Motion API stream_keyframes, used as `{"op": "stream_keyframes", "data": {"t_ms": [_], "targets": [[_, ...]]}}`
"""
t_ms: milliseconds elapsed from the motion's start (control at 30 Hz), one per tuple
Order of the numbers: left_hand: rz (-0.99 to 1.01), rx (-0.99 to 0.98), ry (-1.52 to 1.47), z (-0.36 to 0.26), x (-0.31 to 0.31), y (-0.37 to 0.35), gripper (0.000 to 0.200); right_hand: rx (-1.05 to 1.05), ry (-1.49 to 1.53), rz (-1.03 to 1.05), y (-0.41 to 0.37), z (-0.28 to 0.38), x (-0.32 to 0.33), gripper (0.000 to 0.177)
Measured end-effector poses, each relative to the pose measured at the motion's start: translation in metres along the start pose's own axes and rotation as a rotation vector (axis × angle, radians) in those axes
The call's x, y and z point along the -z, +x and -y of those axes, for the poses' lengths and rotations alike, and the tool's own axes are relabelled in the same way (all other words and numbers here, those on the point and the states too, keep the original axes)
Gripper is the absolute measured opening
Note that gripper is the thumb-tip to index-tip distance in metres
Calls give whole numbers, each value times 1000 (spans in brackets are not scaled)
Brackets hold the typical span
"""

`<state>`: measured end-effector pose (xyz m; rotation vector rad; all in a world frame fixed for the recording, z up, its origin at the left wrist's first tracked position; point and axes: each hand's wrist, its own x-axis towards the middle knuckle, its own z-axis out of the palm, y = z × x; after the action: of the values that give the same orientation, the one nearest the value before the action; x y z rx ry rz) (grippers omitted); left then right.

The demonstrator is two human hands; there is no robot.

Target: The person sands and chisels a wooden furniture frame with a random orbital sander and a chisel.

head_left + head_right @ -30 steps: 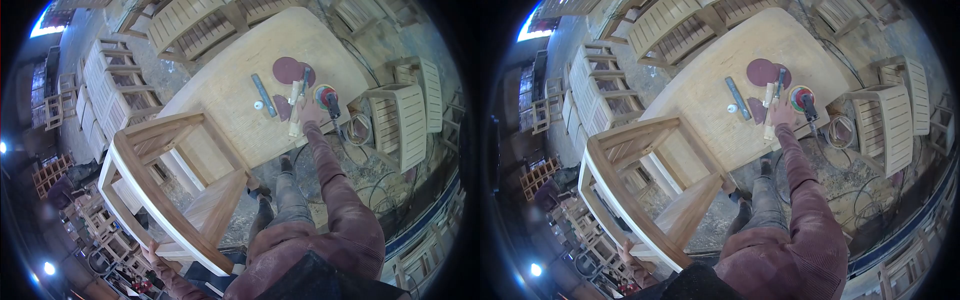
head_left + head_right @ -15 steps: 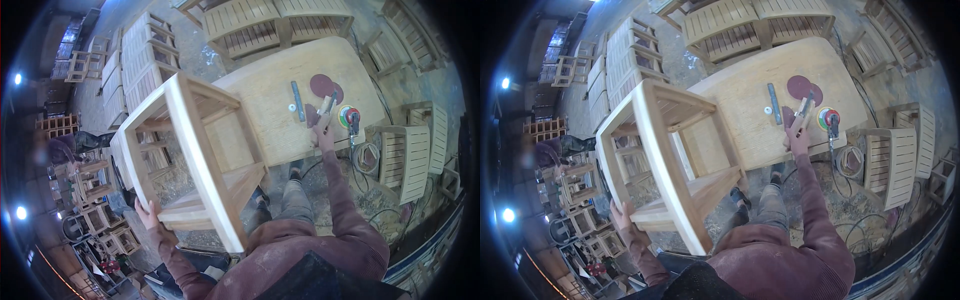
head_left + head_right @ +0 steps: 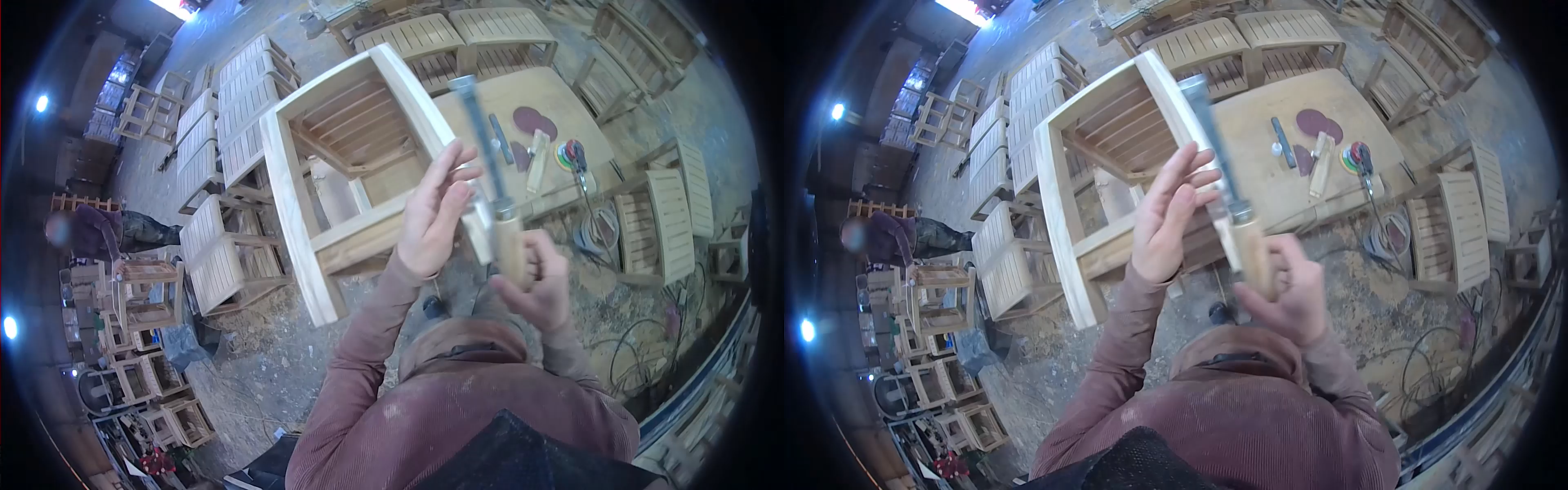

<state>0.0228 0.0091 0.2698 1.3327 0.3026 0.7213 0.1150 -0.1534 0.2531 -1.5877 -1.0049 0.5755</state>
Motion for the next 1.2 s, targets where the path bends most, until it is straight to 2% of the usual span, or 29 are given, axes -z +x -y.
{"op": "stream_keyframes", "data": {"t_ms": [33, 100, 133, 167, 233, 300, 333, 367, 400, 467, 600, 667, 767, 900, 1067, 1200], "targets": [[-25, 43, -101, -1, -4, -13, 47, -9, -6, -9, -15, 4, -18, 46], [-28, 90, -117, -7, 7, -40, 40, 117, -134, 25, -36, 9, -49, 50], [-40, 131, -122, -13, 15, -51, 35, 114, -129, 15, -44, 9, -62, 50], [-32, 135, -114, -21, 22, -60, 35, 148, -134, 23, -48, 9, -73, 48], [-139, 111, -99, -39, 35, -72, 28, 179, -137, 31, -54, 9, -79, 46], [-265, -36, 228, -69, 41, -72, 23, 226, -88, 16, -52, 7, -74, 38], [-215, -121, 613, -82, 52, -71, 20, 304, -91, -158, -49, 4, -72, 29], [-159, -206, 1000, -90, 59, -68, 17, 328, -145, -295, -45, -5, -68, 28], [-160, -207, 1006, -87, 60, -63, 17, 349, -199, -432, -40, -17, -63, 27], [175, -195, 1380, -69, 67, -53, 15, 267, -260, -558, -25, -35, -54, 27], [230, -171, 1505, -13, 79, -41, 16, 235, -198, -533, 11, -57, -49, 30], [136, -70, 1561, -5, 77, -42, 17, 111, 43, -435, 17, -66, -55, 31], [73, -94, 1567, 1, 77, -44, 17, 68, 173, -394, 18, -67, -58, 32], [48, -62, 1596, 6, 74, -49, 16, 74, 201, -395, 18, -73, -59, 32], [3, -197, 1585, 16, 73, -53, 17, 125, 216, -342, 18, -73, -58, 33], [-11, -140, 1566, 18, 74, -51, 17, 156, 142, -283, 17, -74, -56, 32]]}}
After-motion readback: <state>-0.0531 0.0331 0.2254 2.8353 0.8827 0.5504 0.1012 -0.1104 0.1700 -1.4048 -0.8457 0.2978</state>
